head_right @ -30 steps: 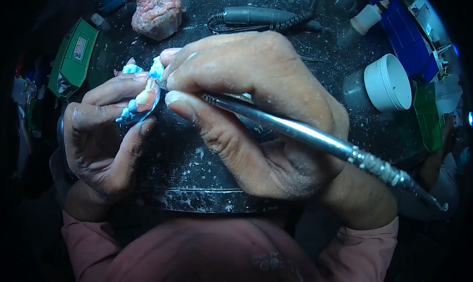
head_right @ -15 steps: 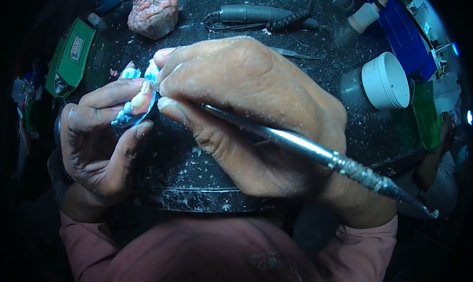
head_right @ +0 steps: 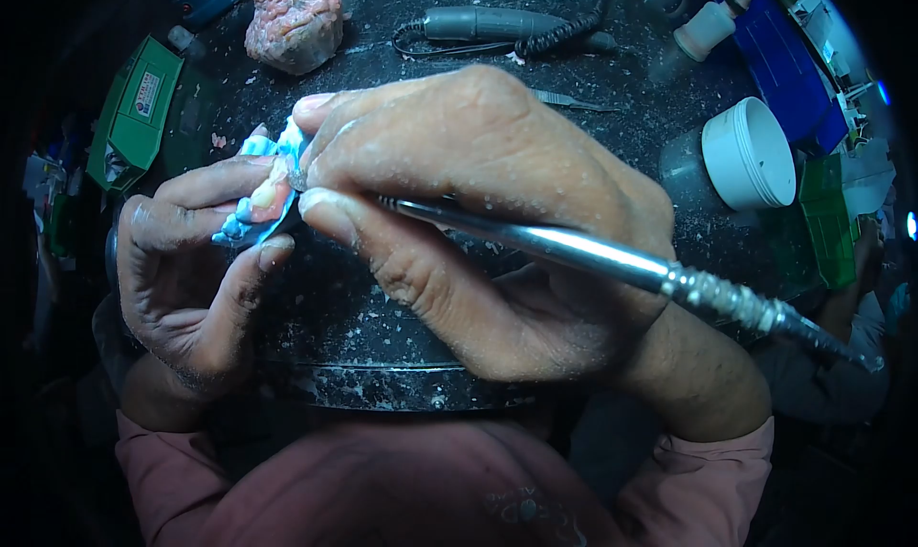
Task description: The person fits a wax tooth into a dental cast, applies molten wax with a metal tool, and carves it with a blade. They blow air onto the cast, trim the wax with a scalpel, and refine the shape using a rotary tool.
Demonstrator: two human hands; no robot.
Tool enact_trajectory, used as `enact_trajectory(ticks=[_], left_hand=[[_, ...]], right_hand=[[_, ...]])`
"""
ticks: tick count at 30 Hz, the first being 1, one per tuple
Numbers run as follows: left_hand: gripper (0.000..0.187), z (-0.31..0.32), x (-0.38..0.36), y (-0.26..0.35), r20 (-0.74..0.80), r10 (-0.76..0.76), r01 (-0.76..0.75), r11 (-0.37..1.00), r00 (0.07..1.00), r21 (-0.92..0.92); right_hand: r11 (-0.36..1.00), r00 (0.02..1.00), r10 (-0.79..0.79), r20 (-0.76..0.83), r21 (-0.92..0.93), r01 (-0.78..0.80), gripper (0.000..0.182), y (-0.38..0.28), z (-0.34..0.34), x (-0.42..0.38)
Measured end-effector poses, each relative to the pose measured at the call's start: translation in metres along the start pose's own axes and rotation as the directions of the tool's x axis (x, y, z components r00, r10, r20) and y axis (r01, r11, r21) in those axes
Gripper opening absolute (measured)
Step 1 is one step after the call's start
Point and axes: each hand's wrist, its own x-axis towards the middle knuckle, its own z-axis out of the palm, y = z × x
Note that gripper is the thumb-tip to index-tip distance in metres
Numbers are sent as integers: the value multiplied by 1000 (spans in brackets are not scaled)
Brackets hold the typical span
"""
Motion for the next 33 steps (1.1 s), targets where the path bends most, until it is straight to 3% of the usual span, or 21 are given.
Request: enact_trajectory(ticks=[10,13,25,28,31,33], left_hand=[[28,1,-1,3,-6,-66,65,995,998,-73],[29,1,-1,2,-4,-63,63,995,998,-81],[30,1,-2,3,10,-53,53,995,999,-82],[30,3,-3,5,-12,-95,93,989,995,-112],[29,4,-2,5,-28,-101,98,989,994,-109],[29,6,-2,4,-40,-88,83,990,995,-116]], right_hand=[[1000,1000,-2,-15,26,2,15,5,1,-1],[993,993,-109,-50,47,111,16,16,3,-6],[993,997,-49,-59,106,55,16,13,1,-8],[997,999,33,42,62,-35,16,15,-8,-10],[986,998,-56,7,156,54,17,12,1,0],[997,999,0,-33,72,2,19,4,5,-1]])
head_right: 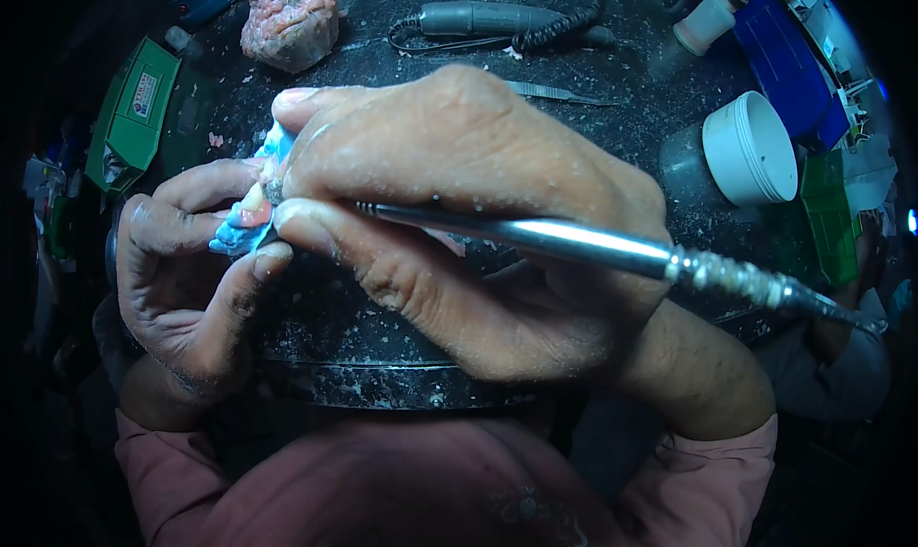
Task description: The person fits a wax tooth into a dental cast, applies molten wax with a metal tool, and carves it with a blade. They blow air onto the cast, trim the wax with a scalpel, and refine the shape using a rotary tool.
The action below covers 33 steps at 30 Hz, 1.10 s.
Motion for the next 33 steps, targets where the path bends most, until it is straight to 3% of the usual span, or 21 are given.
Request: enact_trajectory(ticks=[4,5,9,14,20,23,26,33], left_hand=[[30,-2,1,0,31,19,-20,1000,999,22],[30,-3,1,0,44,21,-23,999,999,33],[32,-2,2,0,31,19,-19,1000,999,-20],[31,-1,2,1,37,11,-10,1000,999,-27],[32,-2,5,0,66,61,-62,998,996,14],[32,-2,4,-1,75,62,-62,998,995,-3],[32,-2,4,1,68,42,-42,999,997,0],[33,-2,3,0,66,53,-55,998,996,20]], right_hand=[[996,999,15,37,-83,-12,22,1,0,0],[999,997,-39,-66,20,40,23,10,5,-3],[998,996,10,94,-66,-4,25,-3,-17,4],[994,989,-3,148,-103,19,25,-4,-15,3],[989,996,65,54,-139,-57,26,-4,-9,3],[989,987,-143,69,-17,144,27,9,-13,5],[976,987,-4,161,-213,38,27,-6,-16,7],[986,996,25,81,-165,-11,25,-8,-11,5]])
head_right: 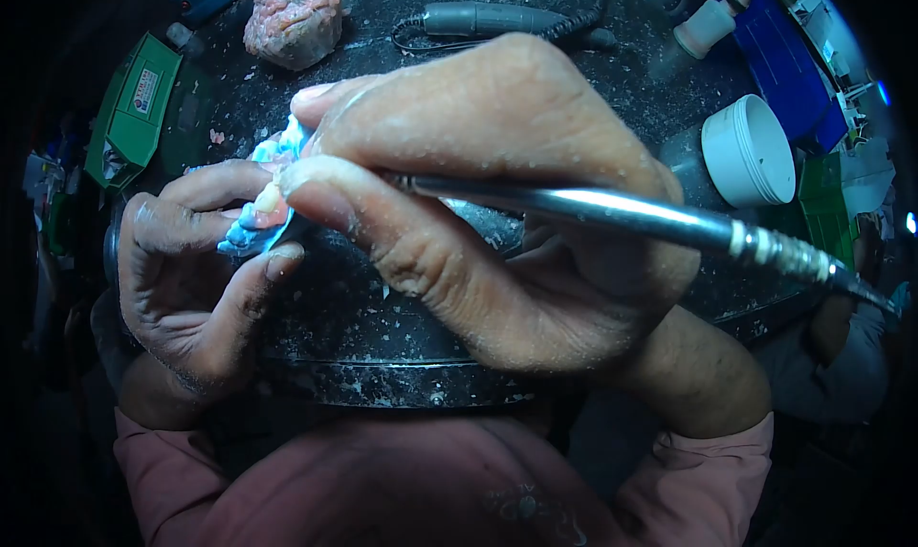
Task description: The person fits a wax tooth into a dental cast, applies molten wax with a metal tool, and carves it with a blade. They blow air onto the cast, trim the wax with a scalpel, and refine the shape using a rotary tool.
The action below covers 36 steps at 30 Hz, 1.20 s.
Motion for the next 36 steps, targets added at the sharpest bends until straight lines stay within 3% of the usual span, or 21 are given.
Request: enact_trajectory(ticks=[2,5,8,11,12,18,21,29,32,35,36], left_hand=[[32,0,0,0,-4,1,-1,1000,1000,-10],[32,-1,0,0,12,21,-21,999,1000,24],[32,0,0,2,8,3,-3,1000,1000,20],[32,-1,-1,1,3,-7,7,1000,1000,15],[32,-1,-1,1,-2,-5,5,1000,1000,30],[32,-3,-1,0,-5,29,-29,996,1000,83],[33,-4,0,0,6,44,-44,993,999,109],[35,-7,4,2,31,72,-75,986,997,147],[38,-15,7,2,124,107,-145,922,986,358],[40,-16,8,2,168,159,-218,875,973,431],[39,-14,8,2,155,169,-221,873,973,435]], right_hand=[[1000,1000,14,-9,-12,-14,25,3,4,-1],[992,989,-125,-73,11,126,25,15,7,-4],[981,987,-137,-82,128,147,25,14,4,-2],[995,996,-40,77,-83,46,25,6,1,0],[996,996,-82,-47,21,83,24,15,9,-6],[982,986,-63,-152,164,88,22,12,9,-6],[998,999,35,-3,45,-35,20,0,-1,1],[999,993,-32,117,-34,37,17,9,-9,-2],[999,999,-34,13,-38,34,16,1,-5,1],[983,983,-40,182,-171,71,16,7,-9,-3],[990,995,-66,70,-119,74,17,4,3,-2]])
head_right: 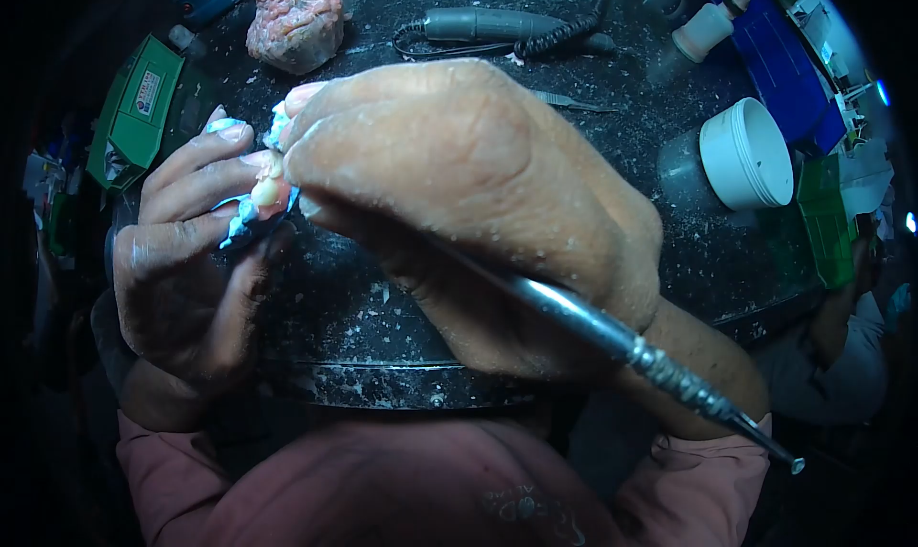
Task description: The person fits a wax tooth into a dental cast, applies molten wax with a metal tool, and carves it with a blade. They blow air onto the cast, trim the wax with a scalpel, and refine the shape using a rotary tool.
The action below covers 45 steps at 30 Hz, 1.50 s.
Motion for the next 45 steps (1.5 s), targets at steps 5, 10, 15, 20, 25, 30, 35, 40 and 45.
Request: enact_trajectory(ticks=[5,10,15,20,25,30,35,40,45], left_hand=[[40,-1,-2,3,-1,20,-20,999,1000,33],[41,-4,-1,6,3,38,-38,992,999,116],[39,-1,-1,6,-30,88,-80,976,996,205],[39,-3,0,10,-27,70,-63,975,997,213],[37,11,-6,1,-175,-72,52,992,982,-115],[21,14,0,-13,-17,-444,306,645,896,-701],[21,2,-8,-20,-8,-503,355,621,864,-698],[55,2,-3,-17,-18,-610,255,357,792,-899],[59,1,1,-17,63,-624,280,256,779,-925]], right_hand=[[1000,998,3,-59,24,-2,18,-2,3,2],[977,988,12,-153,210,21,17,1,6,2],[996,995,19,-102,85,-10,15,-4,7,2],[968,973,121,-198,241,-71,16,-5,9,1],[932,954,228,-193,329,-156,22,-7,5,2],[806,781,545,-306,449,-386,32,-6,-16,2],[730,680,625,-384,596,-334,30,13,-18,6],[826,755,557,-346,331,-457,31,37,-22,47],[856,828,403,-390,482,-190,19,64,-10,104]])
